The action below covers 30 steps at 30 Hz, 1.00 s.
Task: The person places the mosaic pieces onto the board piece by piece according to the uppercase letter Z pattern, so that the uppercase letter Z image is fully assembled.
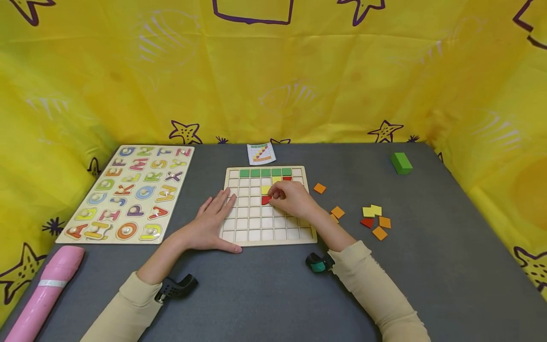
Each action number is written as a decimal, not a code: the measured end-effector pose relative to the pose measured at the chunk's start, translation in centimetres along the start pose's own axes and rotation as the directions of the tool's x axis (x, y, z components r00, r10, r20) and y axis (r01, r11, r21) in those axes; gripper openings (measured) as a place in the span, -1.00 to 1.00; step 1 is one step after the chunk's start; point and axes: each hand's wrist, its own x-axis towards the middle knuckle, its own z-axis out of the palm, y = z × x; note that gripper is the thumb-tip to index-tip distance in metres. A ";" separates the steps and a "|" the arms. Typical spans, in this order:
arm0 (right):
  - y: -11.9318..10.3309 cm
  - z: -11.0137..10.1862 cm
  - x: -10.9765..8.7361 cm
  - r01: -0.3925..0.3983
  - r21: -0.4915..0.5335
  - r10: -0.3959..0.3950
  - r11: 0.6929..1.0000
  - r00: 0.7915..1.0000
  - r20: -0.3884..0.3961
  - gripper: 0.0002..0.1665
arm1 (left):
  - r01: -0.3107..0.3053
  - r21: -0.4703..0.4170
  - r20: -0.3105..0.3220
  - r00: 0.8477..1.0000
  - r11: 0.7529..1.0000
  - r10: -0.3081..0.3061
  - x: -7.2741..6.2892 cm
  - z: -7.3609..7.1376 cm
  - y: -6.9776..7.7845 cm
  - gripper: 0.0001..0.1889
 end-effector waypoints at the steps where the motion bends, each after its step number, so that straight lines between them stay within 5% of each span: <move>1: 0.0 0.0 0.0 -0.007 -0.001 0.007 1.000 1.000 -0.001 -0.86 | -0.001 0.002 0.001 1.000 1.000 0.001 0.0 0.0 0.0 0.39; 9: 0.2 -0.1 -0.4 -0.041 0.014 0.041 0.999 0.999 -0.017 -0.90 | -0.001 0.002 0.006 1.000 1.000 0.001 0.0 0.0 0.1 0.39; 15: 0.7 -1.3 -1.5 -0.119 0.144 0.124 0.982 0.992 -0.032 -0.84 | 0.001 0.000 0.002 1.000 1.000 -0.001 0.0 0.1 -0.1 0.40; 21: 1.8 -3.2 -3.9 -0.200 0.157 0.209 0.967 0.977 -0.047 -0.82 | 0.000 -0.002 0.003 1.000 1.000 0.000 0.0 0.0 -0.1 0.40; 30: 4.4 -6.3 -8.7 -0.230 0.065 0.234 0.971 0.971 -0.055 -0.81 | -0.002 -0.003 0.005 1.000 1.000 0.002 0.0 -0.1 0.0 0.40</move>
